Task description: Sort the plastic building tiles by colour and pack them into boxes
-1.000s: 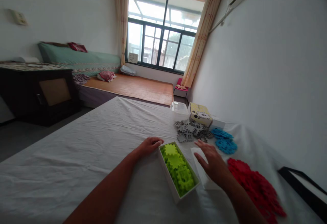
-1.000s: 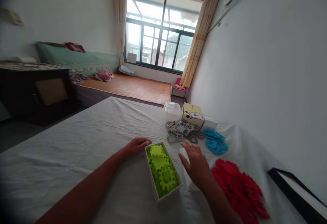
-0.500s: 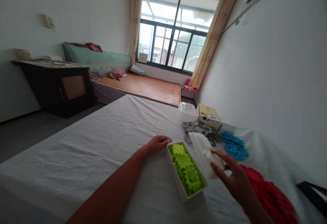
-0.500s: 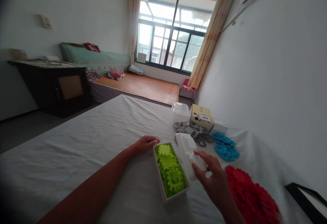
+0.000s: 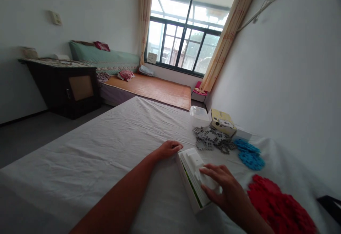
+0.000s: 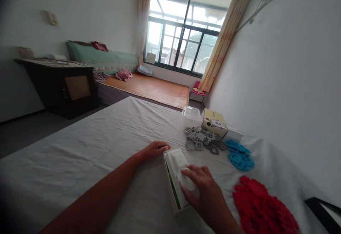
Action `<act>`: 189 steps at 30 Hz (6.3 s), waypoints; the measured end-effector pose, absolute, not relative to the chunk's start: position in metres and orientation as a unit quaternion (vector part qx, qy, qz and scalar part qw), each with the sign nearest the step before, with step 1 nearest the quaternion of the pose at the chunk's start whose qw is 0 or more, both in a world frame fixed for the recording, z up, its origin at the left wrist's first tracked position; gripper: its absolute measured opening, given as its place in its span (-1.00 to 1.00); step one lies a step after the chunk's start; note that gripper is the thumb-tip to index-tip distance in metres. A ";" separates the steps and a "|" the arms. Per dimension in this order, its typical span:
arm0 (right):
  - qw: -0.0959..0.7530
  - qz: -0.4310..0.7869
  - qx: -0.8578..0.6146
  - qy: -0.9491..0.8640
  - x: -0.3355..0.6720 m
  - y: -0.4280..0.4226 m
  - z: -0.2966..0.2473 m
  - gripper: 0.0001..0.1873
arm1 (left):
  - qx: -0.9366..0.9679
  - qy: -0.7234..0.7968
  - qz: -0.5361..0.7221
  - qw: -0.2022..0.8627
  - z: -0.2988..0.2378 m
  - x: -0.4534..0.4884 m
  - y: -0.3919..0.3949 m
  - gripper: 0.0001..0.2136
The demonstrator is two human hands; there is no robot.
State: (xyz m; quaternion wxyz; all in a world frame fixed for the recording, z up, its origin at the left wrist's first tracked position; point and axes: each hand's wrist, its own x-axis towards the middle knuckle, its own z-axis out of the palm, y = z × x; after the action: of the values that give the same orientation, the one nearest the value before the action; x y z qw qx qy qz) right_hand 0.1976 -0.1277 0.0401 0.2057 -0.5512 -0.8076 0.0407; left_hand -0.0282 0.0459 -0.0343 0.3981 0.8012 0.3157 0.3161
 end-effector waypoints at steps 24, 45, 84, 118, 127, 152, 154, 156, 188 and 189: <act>0.331 0.077 -0.651 -0.679 0.174 -0.153 -0.033 0.27 | 0.806 0.325 0.283 0.406 -0.009 -0.029 0.041 -0.57; 0.304 -0.232 -0.824 -0.418 0.505 -0.246 -0.003 0.06 | 0.785 0.408 0.291 0.365 -0.017 -0.031 0.057 -0.52; 0.126 -0.054 -0.588 -0.797 0.244 0.066 0.032 -0.59 | 0.786 0.389 0.296 0.378 -0.027 -0.032 0.042 -0.68; 0.134 -0.026 -0.894 -0.428 0.480 0.143 -0.009 -0.09 | 0.771 0.413 0.262 0.408 -0.016 -0.031 0.042 -0.69; 0.203 -0.095 -0.876 -0.426 0.488 0.130 -0.001 -0.12 | 0.771 0.402 0.276 0.408 -0.021 -0.032 0.042 -0.69; 0.276 0.070 -0.508 -0.813 0.236 -0.133 0.006 -0.23 | 0.822 0.246 0.169 0.485 -0.007 -0.057 0.033 -0.06; 0.291 0.063 -0.520 -0.800 0.233 -0.133 0.010 -0.38 | 0.837 0.250 0.156 0.461 -0.005 -0.055 0.031 -0.04; 0.320 0.049 -0.534 -0.781 0.229 -0.133 0.017 -0.44 | 0.846 0.252 0.150 0.445 -0.003 -0.054 0.029 -0.03; 0.201 -0.095 -0.700 -0.678 0.407 -0.084 0.015 -0.35 | 0.730 0.203 0.216 0.616 0.000 -0.045 0.032 -0.70; 0.183 -0.104 -0.723 -0.658 0.425 -0.064 0.017 -0.30 | 0.724 0.203 0.217 0.622 0.000 -0.045 0.032 -0.70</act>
State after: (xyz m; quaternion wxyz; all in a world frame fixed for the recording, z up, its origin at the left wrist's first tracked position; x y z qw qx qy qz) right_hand 0.4252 -0.0640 0.0172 0.1831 -0.7226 -0.6584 -0.1036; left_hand -0.0446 0.0317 0.0000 0.6223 0.7243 0.2026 0.2170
